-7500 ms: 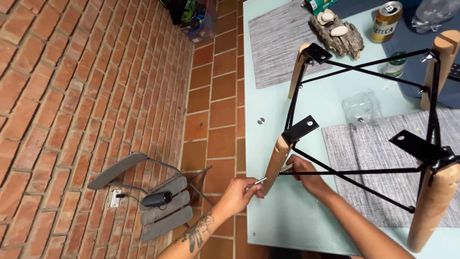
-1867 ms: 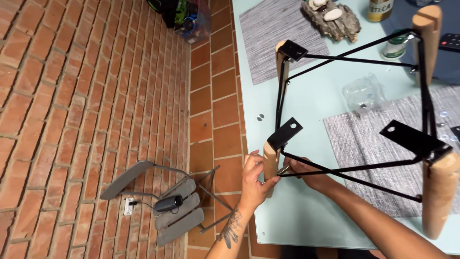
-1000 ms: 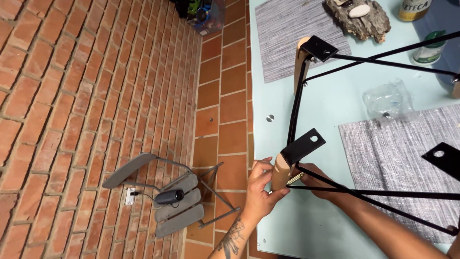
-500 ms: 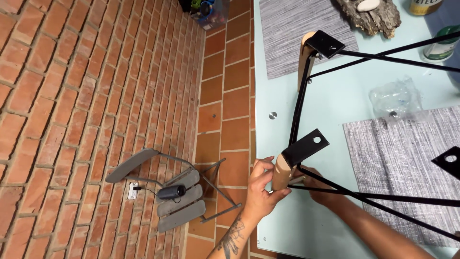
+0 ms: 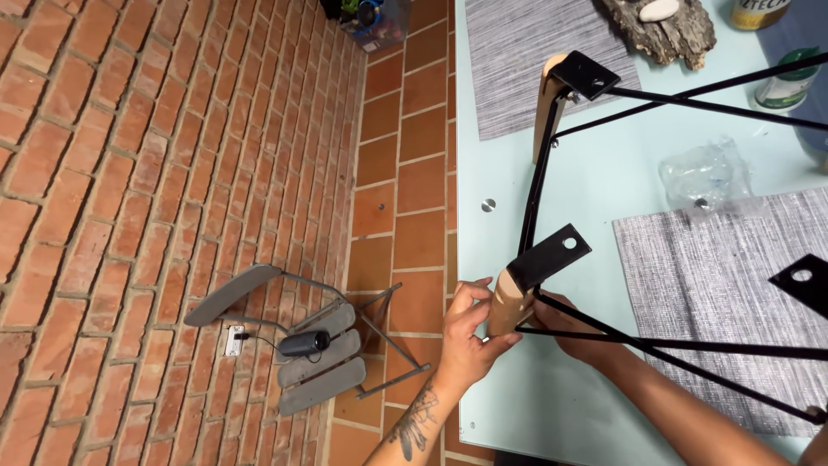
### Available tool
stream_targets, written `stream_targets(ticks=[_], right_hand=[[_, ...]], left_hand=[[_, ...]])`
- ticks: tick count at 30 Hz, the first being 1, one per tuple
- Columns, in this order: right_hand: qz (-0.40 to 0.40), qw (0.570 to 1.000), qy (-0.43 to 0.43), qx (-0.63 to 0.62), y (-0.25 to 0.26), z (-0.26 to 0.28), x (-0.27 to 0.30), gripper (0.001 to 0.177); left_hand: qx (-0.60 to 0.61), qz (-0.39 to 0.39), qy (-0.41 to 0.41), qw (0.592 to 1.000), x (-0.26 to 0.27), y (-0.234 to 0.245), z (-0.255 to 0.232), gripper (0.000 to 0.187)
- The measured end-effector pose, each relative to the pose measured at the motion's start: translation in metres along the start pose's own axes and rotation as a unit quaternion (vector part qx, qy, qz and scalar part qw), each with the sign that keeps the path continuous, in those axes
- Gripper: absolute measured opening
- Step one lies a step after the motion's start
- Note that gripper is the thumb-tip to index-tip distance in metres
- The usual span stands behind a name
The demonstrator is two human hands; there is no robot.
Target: The person assembles a small table by attaching wooden legs to a metal frame using an Allen key. They insert and tighten screws at each leg joint while the table is inverted on a glass surface.
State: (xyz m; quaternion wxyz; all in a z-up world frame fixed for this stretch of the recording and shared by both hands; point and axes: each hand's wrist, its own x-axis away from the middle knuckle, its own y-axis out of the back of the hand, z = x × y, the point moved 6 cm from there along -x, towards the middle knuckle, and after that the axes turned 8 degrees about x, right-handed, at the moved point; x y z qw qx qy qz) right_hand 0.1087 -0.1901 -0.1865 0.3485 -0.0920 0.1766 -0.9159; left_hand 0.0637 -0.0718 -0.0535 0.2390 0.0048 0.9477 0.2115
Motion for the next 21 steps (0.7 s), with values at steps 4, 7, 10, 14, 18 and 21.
stream_targets(ticks=[4,7,10,14,18,21], right_hand=[[-0.021,1.000,-0.011,-0.014,0.002,-0.003,0.002,0.045],[-0.020,0.998,-0.049,0.019,-0.009,0.026,0.011,0.052],[-0.057,0.993,-0.094,-0.052,-0.012,0.048,0.016,0.047],[-0.024,0.946,-0.322,-0.015,-0.003,0.036,0.021,0.038],[-0.013,0.922,-0.386,0.029,-0.002,0.037,0.019,0.038],[-0.046,0.957,-0.278,0.068,-0.011,0.069,0.025,0.039]], left_hand=[[0.003,-0.009,-0.004,1.000,0.000,-0.001,-0.001,0.051],[-0.003,-0.012,-0.019,1.000,-0.004,-0.001,-0.005,0.050],[0.041,-0.062,-0.091,0.993,-0.009,0.004,-0.017,0.047],[0.041,-0.069,-0.111,0.991,-0.011,0.005,-0.020,0.044],[0.049,-0.063,-0.093,0.992,-0.008,0.004,-0.016,0.044],[0.056,-0.065,-0.095,0.992,-0.008,0.004,-0.019,0.044]])
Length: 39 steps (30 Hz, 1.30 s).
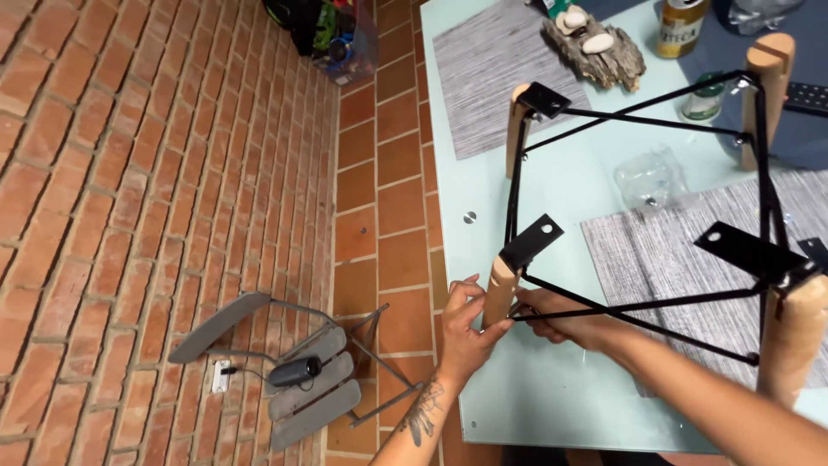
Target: The person assembles a small table by attaching wooden legs to a metal frame using an Allen key. They insert and tighten screws at each leg joint while the table is inverted on a glass surface.
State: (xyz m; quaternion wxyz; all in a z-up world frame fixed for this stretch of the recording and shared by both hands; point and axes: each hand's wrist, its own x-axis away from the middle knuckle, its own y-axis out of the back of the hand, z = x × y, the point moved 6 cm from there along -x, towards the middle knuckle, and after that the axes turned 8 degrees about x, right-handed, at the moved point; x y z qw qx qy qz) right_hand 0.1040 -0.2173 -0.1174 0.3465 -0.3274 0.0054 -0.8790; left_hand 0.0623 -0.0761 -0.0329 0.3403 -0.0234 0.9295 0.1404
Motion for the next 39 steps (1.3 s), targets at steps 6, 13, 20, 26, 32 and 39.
stream_targets(ticks=[6,13,20,26,32,39], right_hand=[[-0.056,0.968,0.246,0.008,0.012,-0.049,-0.039,0.047],[-0.050,0.982,0.173,-0.050,0.006,-0.043,-0.044,0.039],[-0.046,0.995,0.003,0.089,0.011,-0.006,-0.025,0.042],[-0.074,0.995,0.050,0.054,0.008,0.002,-0.007,0.038],[-0.056,0.998,0.021,-0.001,0.003,-0.007,-0.003,0.037],[-0.024,0.988,0.150,-0.029,0.007,-0.026,-0.033,0.035]], left_hand=[[-0.005,-0.001,0.001,1.000,0.001,0.000,0.005,0.044],[-0.001,-0.006,0.013,1.000,0.004,-0.001,0.006,0.044],[-0.004,0.001,0.005,1.000,0.002,0.003,0.005,0.042],[0.022,-0.003,0.010,1.000,-0.001,0.001,0.006,0.040],[0.015,0.002,0.021,1.000,0.002,0.002,0.002,0.040],[0.016,0.000,0.022,1.000,0.005,0.000,0.007,0.041]])
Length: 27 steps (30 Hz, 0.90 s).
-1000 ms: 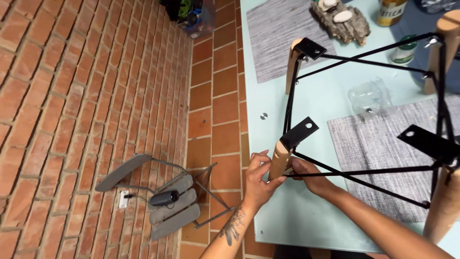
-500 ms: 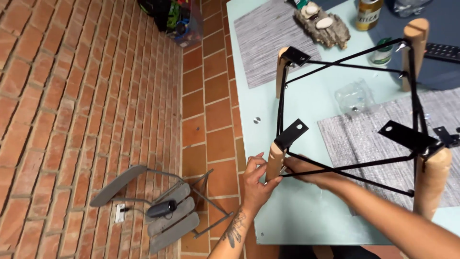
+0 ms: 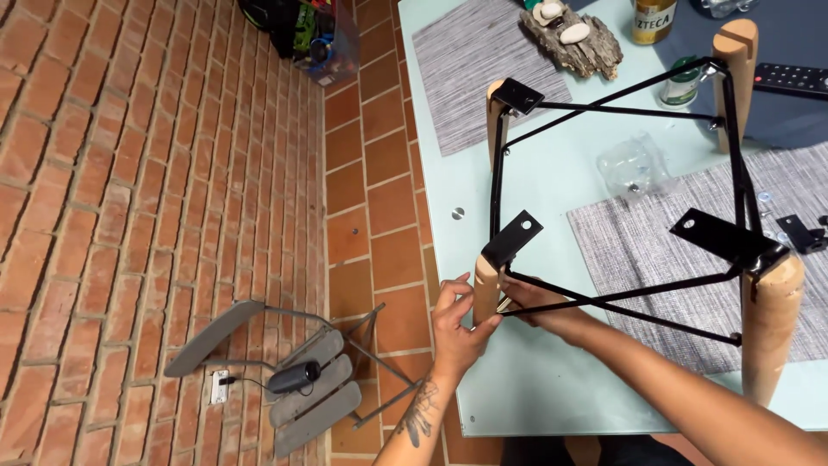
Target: The person assembles a small table by attaching wooden legs to a metal frame using an Allen key. They insert and tighten screws at each leg joint while the table is inverted on a glass surface.
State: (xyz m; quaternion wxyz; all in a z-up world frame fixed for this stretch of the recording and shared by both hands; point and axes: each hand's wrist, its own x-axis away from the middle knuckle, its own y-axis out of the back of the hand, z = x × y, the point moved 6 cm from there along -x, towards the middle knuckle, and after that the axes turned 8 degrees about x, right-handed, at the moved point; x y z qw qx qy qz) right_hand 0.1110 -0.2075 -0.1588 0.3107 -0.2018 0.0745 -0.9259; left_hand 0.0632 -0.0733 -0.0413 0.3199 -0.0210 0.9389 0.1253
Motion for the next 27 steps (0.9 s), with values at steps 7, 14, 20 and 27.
stream_targets(ticks=[7,14,20,27], right_hand=[[0.290,0.943,0.117,-0.115,-0.002,0.011,0.016,0.058],[0.324,0.940,0.085,-0.064,0.002,-0.001,0.000,0.061],[0.162,0.929,0.163,0.291,-0.002,0.041,0.011,0.029],[-0.018,0.798,0.449,0.401,0.002,0.015,-0.022,0.033]], left_hand=[[-0.006,0.003,0.007,1.000,0.002,0.002,0.003,0.041],[-0.039,0.031,0.062,0.997,0.009,0.002,0.010,0.040],[-0.055,0.040,0.084,0.994,0.012,0.002,0.011,0.047],[-0.051,0.045,0.080,0.994,0.012,0.002,0.010,0.048]])
